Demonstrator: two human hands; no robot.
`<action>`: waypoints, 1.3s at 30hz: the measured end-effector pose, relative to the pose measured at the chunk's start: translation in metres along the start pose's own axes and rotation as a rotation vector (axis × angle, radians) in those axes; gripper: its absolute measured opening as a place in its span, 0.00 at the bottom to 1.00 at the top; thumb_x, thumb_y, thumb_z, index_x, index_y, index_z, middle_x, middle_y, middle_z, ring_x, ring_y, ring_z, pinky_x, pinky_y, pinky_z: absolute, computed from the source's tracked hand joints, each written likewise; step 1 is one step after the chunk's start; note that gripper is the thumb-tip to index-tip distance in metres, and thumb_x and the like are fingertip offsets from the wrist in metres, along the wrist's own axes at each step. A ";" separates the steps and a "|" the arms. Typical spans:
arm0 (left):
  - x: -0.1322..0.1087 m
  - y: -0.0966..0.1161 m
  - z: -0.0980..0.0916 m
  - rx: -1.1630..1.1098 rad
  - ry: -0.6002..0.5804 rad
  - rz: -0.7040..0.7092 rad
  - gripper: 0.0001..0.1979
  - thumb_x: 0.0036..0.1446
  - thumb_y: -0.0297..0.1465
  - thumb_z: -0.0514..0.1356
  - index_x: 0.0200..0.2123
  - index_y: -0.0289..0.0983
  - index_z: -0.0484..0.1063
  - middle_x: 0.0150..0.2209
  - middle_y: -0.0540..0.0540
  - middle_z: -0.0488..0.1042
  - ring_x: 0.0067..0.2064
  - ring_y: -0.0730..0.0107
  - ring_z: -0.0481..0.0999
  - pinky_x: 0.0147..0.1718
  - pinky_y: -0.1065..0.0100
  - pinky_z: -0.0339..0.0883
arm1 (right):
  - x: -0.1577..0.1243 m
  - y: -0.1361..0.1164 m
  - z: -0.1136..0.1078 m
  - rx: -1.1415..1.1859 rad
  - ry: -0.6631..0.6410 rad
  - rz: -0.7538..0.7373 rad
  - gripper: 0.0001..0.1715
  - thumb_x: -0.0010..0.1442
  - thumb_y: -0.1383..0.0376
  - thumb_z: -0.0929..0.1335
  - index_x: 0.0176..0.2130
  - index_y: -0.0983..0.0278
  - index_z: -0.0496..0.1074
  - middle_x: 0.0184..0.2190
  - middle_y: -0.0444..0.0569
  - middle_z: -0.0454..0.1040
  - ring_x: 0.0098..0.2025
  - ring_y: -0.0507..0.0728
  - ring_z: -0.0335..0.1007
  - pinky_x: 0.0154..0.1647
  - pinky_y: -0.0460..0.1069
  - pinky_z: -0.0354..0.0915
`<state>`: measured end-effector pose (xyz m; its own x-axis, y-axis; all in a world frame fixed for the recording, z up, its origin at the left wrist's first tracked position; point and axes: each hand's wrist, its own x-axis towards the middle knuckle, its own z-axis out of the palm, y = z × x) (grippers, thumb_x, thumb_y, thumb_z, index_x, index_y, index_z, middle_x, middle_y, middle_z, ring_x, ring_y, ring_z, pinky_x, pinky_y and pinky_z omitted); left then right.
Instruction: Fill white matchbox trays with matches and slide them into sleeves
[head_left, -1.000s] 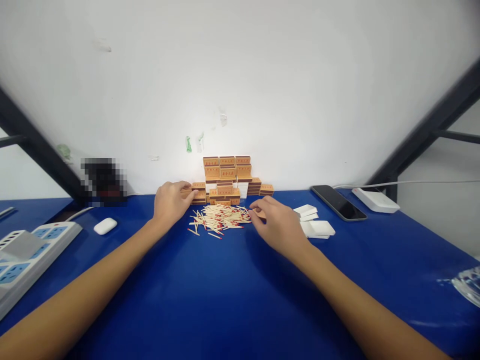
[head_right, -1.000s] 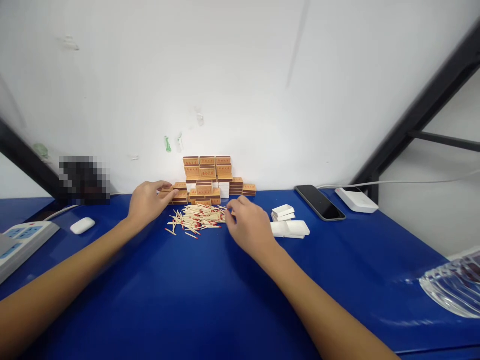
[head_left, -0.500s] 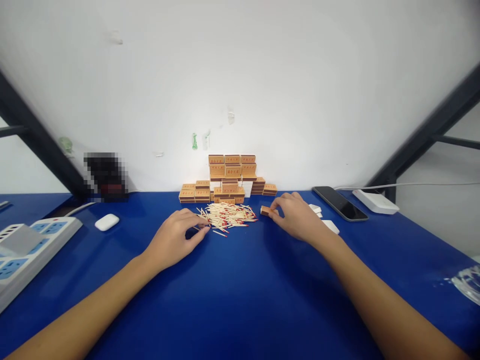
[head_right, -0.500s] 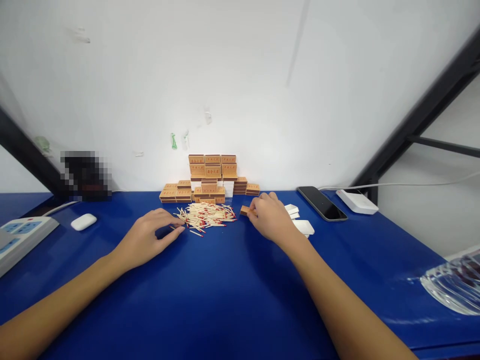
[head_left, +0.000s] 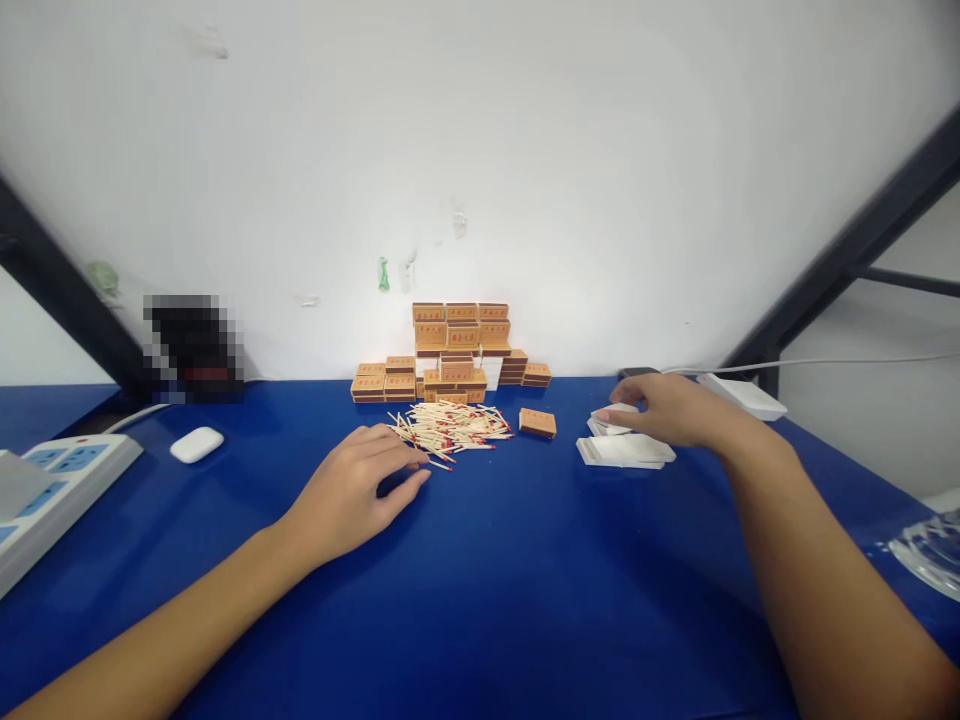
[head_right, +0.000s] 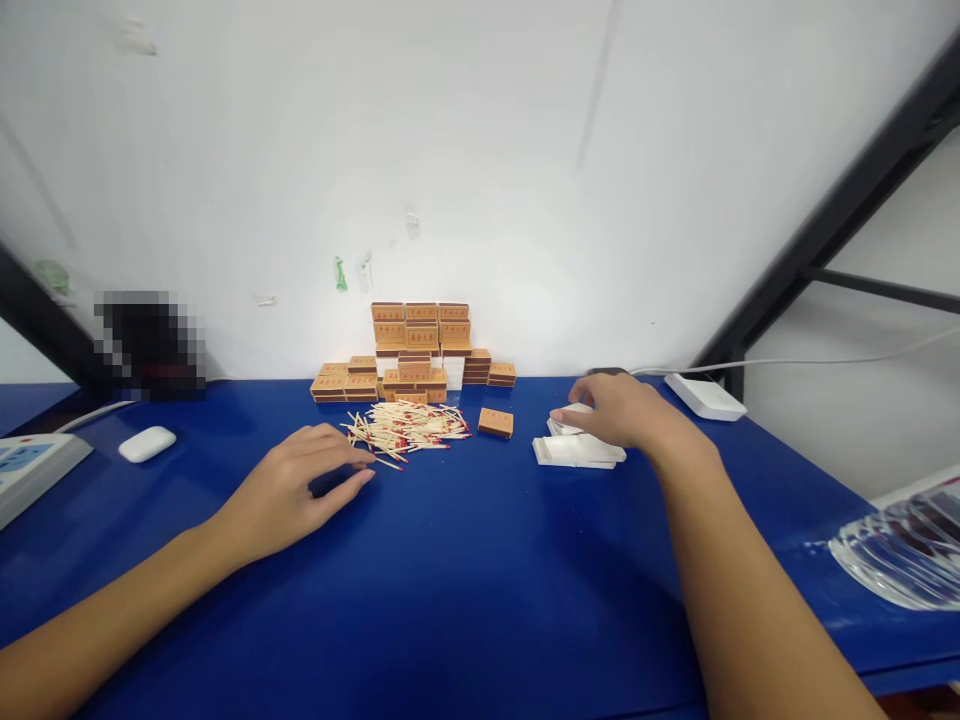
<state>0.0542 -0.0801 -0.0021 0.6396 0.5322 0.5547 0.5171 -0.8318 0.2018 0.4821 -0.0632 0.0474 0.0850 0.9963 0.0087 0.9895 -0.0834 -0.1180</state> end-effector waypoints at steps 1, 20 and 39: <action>0.000 0.001 0.000 0.002 -0.002 0.000 0.07 0.70 0.33 0.60 0.45 0.40 0.79 0.37 0.47 0.82 0.41 0.62 0.78 0.44 0.58 0.69 | 0.000 -0.001 0.002 0.004 -0.007 0.003 0.28 0.58 0.42 0.70 0.43 0.60 0.82 0.45 0.59 0.84 0.43 0.68 0.79 0.37 0.56 0.69; 0.000 0.018 0.003 0.003 0.027 -0.051 0.19 0.60 0.42 0.70 0.50 0.39 0.78 0.37 0.46 0.82 0.39 0.60 0.78 0.44 0.55 0.72 | -0.071 -0.154 0.037 0.241 0.258 -0.437 0.23 0.64 0.48 0.72 0.50 0.61 0.76 0.42 0.54 0.82 0.44 0.65 0.78 0.42 0.55 0.69; -0.005 0.021 0.006 -0.165 -0.233 -0.140 0.12 0.61 0.39 0.69 0.45 0.41 0.80 0.41 0.46 0.77 0.45 0.59 0.75 0.48 0.54 0.71 | -0.025 -0.134 0.069 0.306 0.215 -0.590 0.07 0.67 0.67 0.70 0.45 0.61 0.77 0.40 0.50 0.76 0.44 0.61 0.73 0.46 0.55 0.67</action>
<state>0.0650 -0.0993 -0.0060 0.6919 0.6490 0.3163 0.5218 -0.7523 0.4022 0.3392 -0.0754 -0.0054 -0.4041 0.8452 0.3497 0.8027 0.5110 -0.3075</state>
